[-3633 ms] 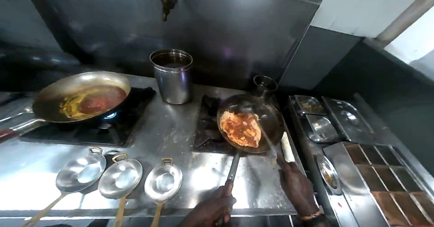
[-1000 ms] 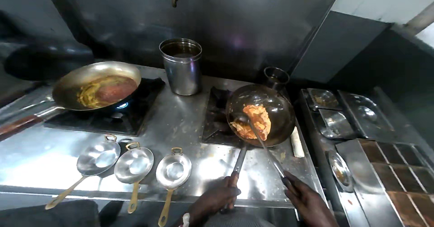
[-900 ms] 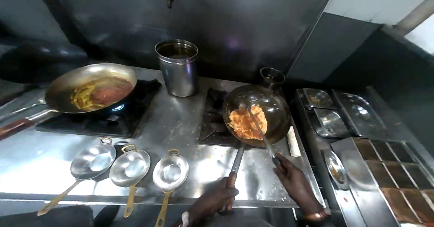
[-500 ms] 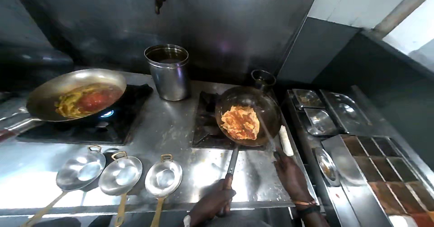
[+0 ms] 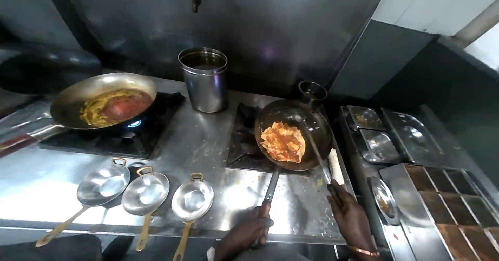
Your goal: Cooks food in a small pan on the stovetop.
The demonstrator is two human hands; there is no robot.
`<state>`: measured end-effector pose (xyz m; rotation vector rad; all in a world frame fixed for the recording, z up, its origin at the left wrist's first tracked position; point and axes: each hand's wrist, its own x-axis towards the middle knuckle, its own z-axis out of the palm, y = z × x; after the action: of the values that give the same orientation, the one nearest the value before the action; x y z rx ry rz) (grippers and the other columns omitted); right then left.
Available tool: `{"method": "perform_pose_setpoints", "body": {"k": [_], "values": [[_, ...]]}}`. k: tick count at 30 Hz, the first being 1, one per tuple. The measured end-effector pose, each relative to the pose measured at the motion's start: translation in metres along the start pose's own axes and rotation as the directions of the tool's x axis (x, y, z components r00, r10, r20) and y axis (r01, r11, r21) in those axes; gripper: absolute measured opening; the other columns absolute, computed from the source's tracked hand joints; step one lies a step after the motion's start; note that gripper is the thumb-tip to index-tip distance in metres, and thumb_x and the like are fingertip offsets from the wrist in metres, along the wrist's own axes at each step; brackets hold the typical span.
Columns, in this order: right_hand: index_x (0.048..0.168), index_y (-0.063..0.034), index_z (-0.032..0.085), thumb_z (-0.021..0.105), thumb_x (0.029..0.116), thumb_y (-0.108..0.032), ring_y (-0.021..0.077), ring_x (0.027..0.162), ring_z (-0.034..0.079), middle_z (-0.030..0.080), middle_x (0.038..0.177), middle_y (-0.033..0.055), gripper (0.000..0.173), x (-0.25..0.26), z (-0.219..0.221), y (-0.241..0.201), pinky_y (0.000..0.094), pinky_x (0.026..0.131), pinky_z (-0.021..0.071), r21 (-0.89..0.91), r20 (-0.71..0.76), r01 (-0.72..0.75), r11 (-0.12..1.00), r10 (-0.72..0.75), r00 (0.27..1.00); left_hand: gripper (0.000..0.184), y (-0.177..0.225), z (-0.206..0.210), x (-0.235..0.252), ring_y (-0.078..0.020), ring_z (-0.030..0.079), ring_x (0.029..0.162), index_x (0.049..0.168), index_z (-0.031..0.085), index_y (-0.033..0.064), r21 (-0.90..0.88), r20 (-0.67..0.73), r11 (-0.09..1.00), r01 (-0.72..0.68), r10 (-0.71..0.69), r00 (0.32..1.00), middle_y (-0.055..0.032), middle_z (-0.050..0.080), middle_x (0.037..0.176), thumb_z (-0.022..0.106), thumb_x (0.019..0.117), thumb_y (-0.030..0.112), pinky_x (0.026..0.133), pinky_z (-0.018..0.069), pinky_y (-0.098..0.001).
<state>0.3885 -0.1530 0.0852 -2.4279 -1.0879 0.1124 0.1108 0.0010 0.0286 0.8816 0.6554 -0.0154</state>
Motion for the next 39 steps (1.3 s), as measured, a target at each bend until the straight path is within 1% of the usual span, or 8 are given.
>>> {"method": "perform_pose_setpoints", "body": {"k": [4, 7, 10, 13, 16, 20, 27, 39], "values": [[0.151, -0.0178, 0.051, 0.065, 0.1, -0.021, 0.026, 0.103, 0.07, 0.068, 0.129, 0.0108, 0.053, 0.003, 0.02, -0.007, 0.0512, 0.09, 0.0577, 0.184, 0.09, -0.129, 0.975, 0.114, 0.989, 0.037, -0.003, 0.001, -0.001, -0.0122, 0.058, 0.057, 0.13, 0.044, 0.0102, 0.005, 0.019, 1.0, 0.022, -0.022, 1.0, -0.003, 0.057, 0.079, 0.062, 0.1, 0.022, 0.052, 0.0528, -0.0259], [0.151, -0.0184, 0.05, 0.067, 0.0985, -0.022, 0.0202, 0.074, 0.066, 0.07, 0.115, 0.0102, 0.055, 0.0, 0.031, -0.033, 0.0416, 0.065, 0.0577, 0.404, 0.24, -0.221, 0.888, 0.13, 0.962, 0.037, -0.002, 0.003, 0.001, -0.0123, 0.059, 0.058, 0.13, 0.043, 0.0093, 0.019, 0.014, 0.999, 0.028, -0.028, 0.999, -0.0033, 0.057, 0.078, 0.062, 0.1, 0.021, 0.052, 0.0533, -0.0259], [0.15, -0.0228, 0.052, 0.067, 0.0993, -0.027, 0.0203, 0.081, 0.068, 0.071, 0.112, 0.0077, 0.053, 0.001, 0.027, -0.044, 0.0447, 0.076, 0.0585, 0.331, 0.252, -0.193, 0.924, 0.111, 0.961, 0.038, -0.001, 0.004, 0.001, -0.0124, 0.059, 0.058, 0.13, 0.043, 0.0093, 0.054, 0.011, 0.998, 0.024, -0.024, 1.0, -0.0033, 0.058, 0.079, 0.061, 0.1005, 0.023, 0.053, 0.0532, -0.0262], [0.153, -0.0203, 0.048, 0.065, 0.1009, -0.025, 0.0231, 0.071, 0.065, 0.07, 0.105, 0.012, 0.055, 0.013, 0.032, -0.043, 0.0457, 0.065, 0.057, 0.323, 0.195, -0.188, 0.928, 0.129, 0.972, 0.037, -0.004, 0.007, 0.0, -0.0118, 0.058, 0.056, 0.131, 0.042, 0.0087, -0.036, 0.011, 0.999, 0.004, -0.003, 1.0, -0.0031, 0.056, 0.078, 0.06, 0.1008, 0.019, 0.05, 0.0531, -0.0253], [0.153, -0.0251, 0.049, 0.065, 0.0997, -0.027, 0.0245, 0.097, 0.07, 0.07, 0.121, 0.0095, 0.055, 0.011, 0.014, -0.029, 0.051, 0.088, 0.0575, 0.166, 0.247, -0.065, 0.984, 0.022, 0.969, 0.032, 0.0, 0.007, -0.001, -0.0121, 0.056, 0.052, 0.127, 0.043, 0.0082, -0.124, 0.031, 0.992, -0.018, 0.022, 0.999, -0.0027, 0.054, 0.075, 0.059, 0.1007, 0.017, 0.048, 0.053, -0.0257], [0.148, -0.0337, 0.055, 0.069, 0.0973, -0.031, 0.0146, 0.108, 0.069, 0.069, 0.129, -0.0019, 0.052, -0.009, -0.016, -0.015, 0.0443, 0.095, 0.058, 0.212, 0.303, -0.039, 0.977, -0.028, 0.953, 0.026, 0.009, 0.006, -0.002, -0.0135, 0.056, 0.049, 0.123, 0.043, 0.0095, -0.251, 0.075, 0.968, 0.015, 0.004, 0.997, -0.0035, 0.053, 0.073, 0.057, 0.1018, 0.017, 0.045, 0.0546, -0.0285], [0.151, -0.0182, 0.051, 0.067, 0.0964, -0.021, 0.0154, 0.056, 0.057, 0.07, 0.102, 0.0066, 0.057, -0.037, -0.007, -0.044, 0.0324, 0.048, 0.0499, 0.619, 0.155, -0.189, 0.762, 0.118, 0.981, 0.007, 0.054, -0.001, 0.015, -0.0101, 0.053, 0.048, 0.111, 0.048, 0.008, -0.409, 0.043, 0.911, -0.049, 0.073, 0.996, -0.0023, 0.052, 0.07, 0.048, 0.1057, 0.012, 0.043, 0.0507, -0.0234], [0.152, -0.013, 0.048, 0.066, 0.0971, -0.017, 0.0158, 0.052, 0.055, 0.067, 0.091, 0.0107, 0.058, -0.056, 0.0, -0.058, 0.031, 0.044, 0.0483, 0.697, 0.235, -0.316, 0.643, 0.212, 0.949, 0.041, 0.005, -0.068, 0.065, -0.014, 0.052, 0.05, 0.133, 0.042, 0.0103, -0.024, -0.186, 1.0, -0.021, 0.016, 0.982, -0.0033, 0.051, 0.074, 0.063, 0.1001, 0.024, 0.045, 0.05, -0.0293]]}}
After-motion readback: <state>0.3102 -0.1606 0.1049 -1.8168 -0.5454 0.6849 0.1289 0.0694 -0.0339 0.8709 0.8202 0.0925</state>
